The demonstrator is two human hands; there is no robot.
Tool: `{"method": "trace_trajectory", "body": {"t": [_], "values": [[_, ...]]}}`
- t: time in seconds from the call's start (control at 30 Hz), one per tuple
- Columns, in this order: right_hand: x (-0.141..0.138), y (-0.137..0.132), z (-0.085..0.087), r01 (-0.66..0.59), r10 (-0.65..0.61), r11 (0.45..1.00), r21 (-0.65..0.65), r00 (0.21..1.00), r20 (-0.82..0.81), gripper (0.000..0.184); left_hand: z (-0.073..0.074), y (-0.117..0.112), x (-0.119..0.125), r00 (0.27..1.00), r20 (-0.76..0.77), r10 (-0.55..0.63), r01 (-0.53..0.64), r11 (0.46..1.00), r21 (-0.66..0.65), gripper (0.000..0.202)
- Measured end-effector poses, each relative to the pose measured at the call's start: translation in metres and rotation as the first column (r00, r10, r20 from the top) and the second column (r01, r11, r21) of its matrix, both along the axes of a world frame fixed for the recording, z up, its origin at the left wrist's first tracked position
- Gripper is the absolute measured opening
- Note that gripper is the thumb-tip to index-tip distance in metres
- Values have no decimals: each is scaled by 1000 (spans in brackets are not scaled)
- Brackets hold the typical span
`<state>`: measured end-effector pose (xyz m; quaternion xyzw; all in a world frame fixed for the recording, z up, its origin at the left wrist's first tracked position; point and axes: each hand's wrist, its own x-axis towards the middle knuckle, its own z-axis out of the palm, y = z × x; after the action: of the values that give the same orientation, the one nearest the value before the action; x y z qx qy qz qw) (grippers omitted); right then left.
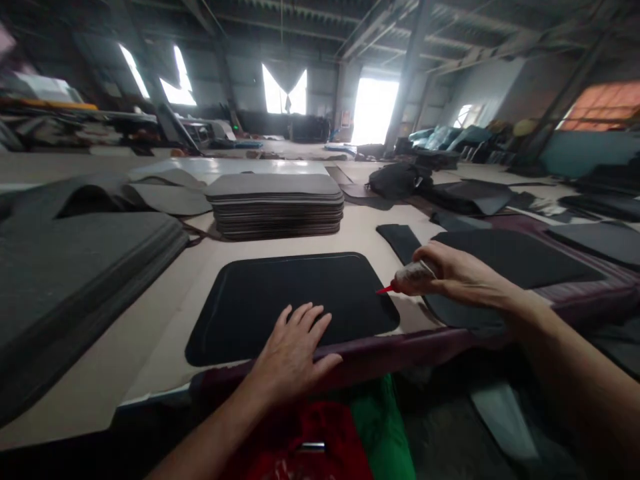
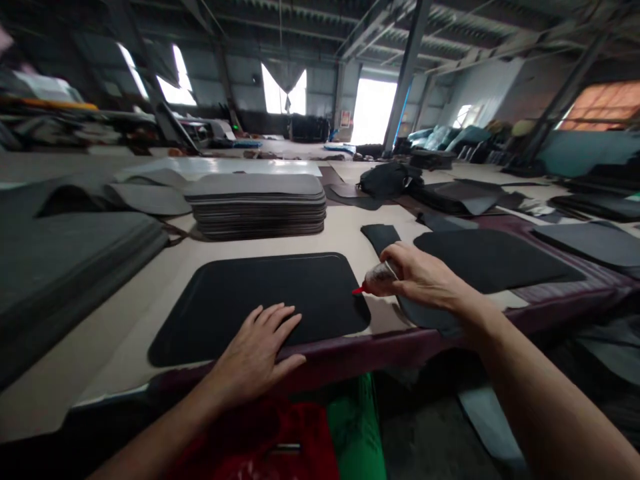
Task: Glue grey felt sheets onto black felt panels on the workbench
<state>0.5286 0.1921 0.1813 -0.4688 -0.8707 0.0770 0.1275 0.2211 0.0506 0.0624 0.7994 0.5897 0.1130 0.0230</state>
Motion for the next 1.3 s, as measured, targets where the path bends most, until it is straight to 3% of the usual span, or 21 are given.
{"method": "trace_trajectory", "body": {"t": [0.2, 0.33, 0.5, 0.63, 0.8, 0.87, 0.97, 1.17, 1.3], "values": [[22, -52, -10, 71, -77, 996, -54, 990, -119, 46, -4, 2, 0, 1000, -25, -14, 15, 999, 49, 66], [33, -73, -17, 100, -115, 991, -90, 977, -181, 45, -4, 2, -1, 999, -25, -24, 26, 998, 56, 66], [38, -77, -28, 102, -131, 988, -119, 953, -273, 44, -4, 2, -1, 1000, -1, -29, 29, 997, 68, 66], [27, -73, -31, 54, -102, 987, -152, 941, -324, 42, -6, 4, -3, 998, 56, -28, 24, 997, 72, 69], [-5, -65, -25, -96, 50, 985, -141, 952, -301, 37, 2, 2, -15, 934, 355, -37, 14, 998, 67, 59], [-21, -61, -23, -166, 124, 977, -131, 952, -278, 34, 9, -4, -28, 868, 496, -6, -37, 996, 76, 50], [-47, -56, -21, -248, 207, 960, -131, 941, -267, 31, 16, -17, -62, 808, 583, 80, -186, 975, 123, 42], [-103, -48, -27, -382, 339, 913, -141, 904, -260, 32, 12, -45, -147, 689, 624, 368, -547, 829, 115, 43], [-141, -49, -26, -497, 462, 864, -81, 846, -266, 30, 2, -58, -174, 669, 593, 449, -587, 808, 49, 45]]}}
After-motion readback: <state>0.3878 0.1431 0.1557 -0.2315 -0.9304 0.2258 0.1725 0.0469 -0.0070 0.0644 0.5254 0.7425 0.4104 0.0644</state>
